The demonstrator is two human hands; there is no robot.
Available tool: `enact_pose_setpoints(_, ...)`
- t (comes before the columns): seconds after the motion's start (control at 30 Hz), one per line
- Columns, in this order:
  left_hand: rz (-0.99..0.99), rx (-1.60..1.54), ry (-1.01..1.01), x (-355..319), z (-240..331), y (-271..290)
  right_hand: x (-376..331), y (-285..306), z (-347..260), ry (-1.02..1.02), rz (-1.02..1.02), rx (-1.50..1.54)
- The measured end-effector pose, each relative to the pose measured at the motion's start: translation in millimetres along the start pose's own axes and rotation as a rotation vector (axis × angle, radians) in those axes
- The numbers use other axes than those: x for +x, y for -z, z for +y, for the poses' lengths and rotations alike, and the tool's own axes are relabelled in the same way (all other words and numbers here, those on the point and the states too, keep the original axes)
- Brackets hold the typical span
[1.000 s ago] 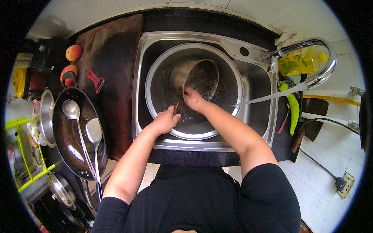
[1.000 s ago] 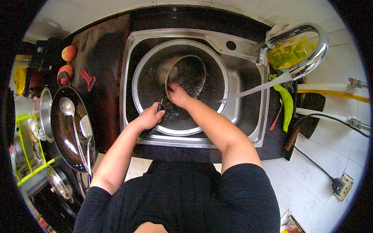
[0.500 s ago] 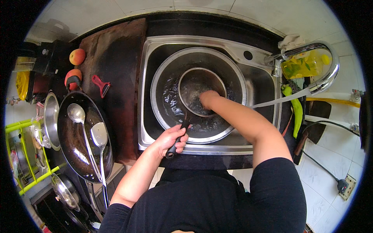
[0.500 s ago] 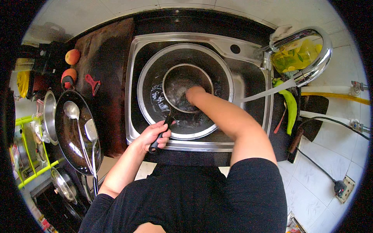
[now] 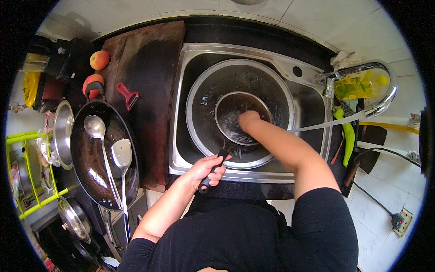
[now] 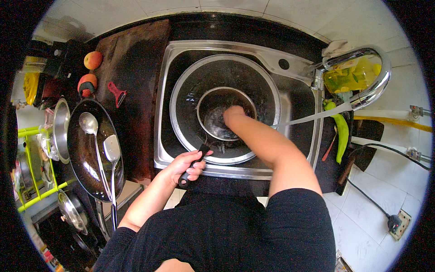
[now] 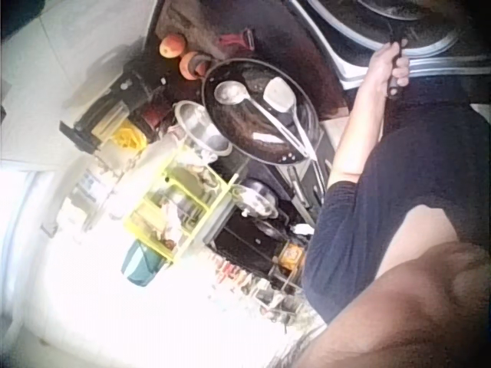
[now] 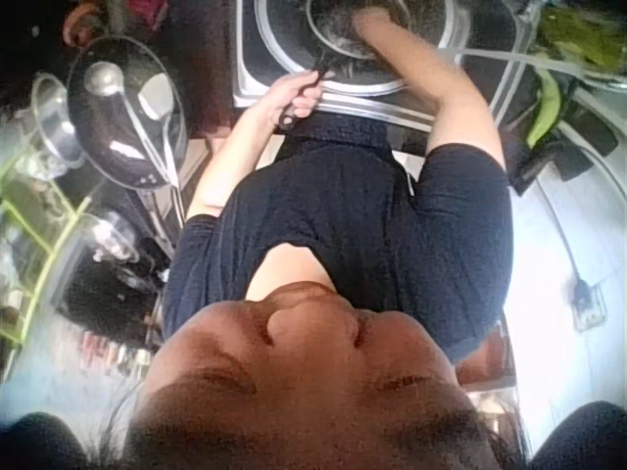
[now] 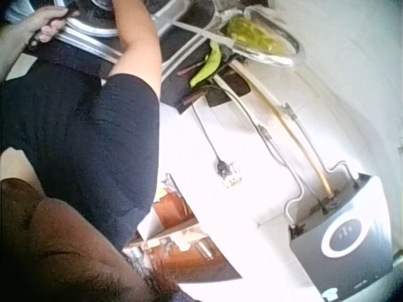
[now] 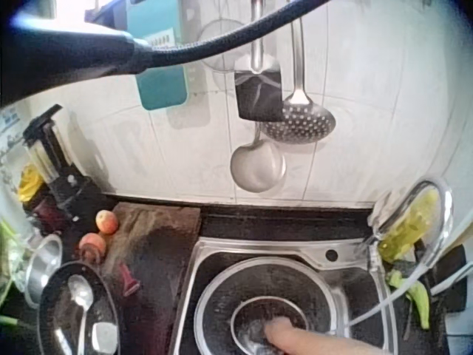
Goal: The person washes a large metal bowl, a wooden cutting board, a small saucepan, a ladle, and a spatula in a kitchen sink. They scrub the items with a cloth and a steel wool pad, rinse them under running water, and place the cleaned items on a wall-mounted rack or the counter.
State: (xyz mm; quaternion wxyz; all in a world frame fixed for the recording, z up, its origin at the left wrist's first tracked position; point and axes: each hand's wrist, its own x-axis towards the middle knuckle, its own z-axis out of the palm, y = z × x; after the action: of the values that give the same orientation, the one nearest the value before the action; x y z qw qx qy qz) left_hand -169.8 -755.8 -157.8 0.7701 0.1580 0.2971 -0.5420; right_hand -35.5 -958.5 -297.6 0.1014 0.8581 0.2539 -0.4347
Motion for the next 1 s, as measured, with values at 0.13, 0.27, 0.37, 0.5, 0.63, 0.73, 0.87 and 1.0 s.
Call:
enact_pose_setpoints(0.13, 0.005, 0.018, 0.048, 6, -10, 4, -43, 27, -28, 0.394, 0.098, 0.582)
enact_pose_setpoints(0.27, 0.144, 0.095, 0.003, 1, -15, -13, -13, 35, -35, -0.22, 0.953, 1.22)
enact_pose_setpoints(0.37, 0.142, 0.063, -0.075, 1, -12, -11, -21, 59, -19, -0.82, 0.851, 2.221)
enact_pose_setpoints(0.5, 0.188, 0.137, -0.072, 4, -22, -14, -14, 50, -15, -0.911, 0.963, 2.158)
enact_pose_setpoints(0.63, 0.163, 0.174, -0.02, 3, -15, -9, -19, 22, -50, -0.328, 0.682, 0.977)
enact_pose_setpoints(0.73, 0.219, 0.236, -0.029, -3, -13, -11, -20, 13, -44, 0.129, 0.532, 0.436)
enact_pose_setpoints(0.87, 0.178, 0.22, -0.051, -8, -9, 2, -28, 35, -14, 0.162, 0.283, -0.478)
enact_pose_setpoints(1.0, 0.249, 0.496, -0.085, -7, -9, -2, -31, 27, -5, 0.16, 0.442, -0.591)
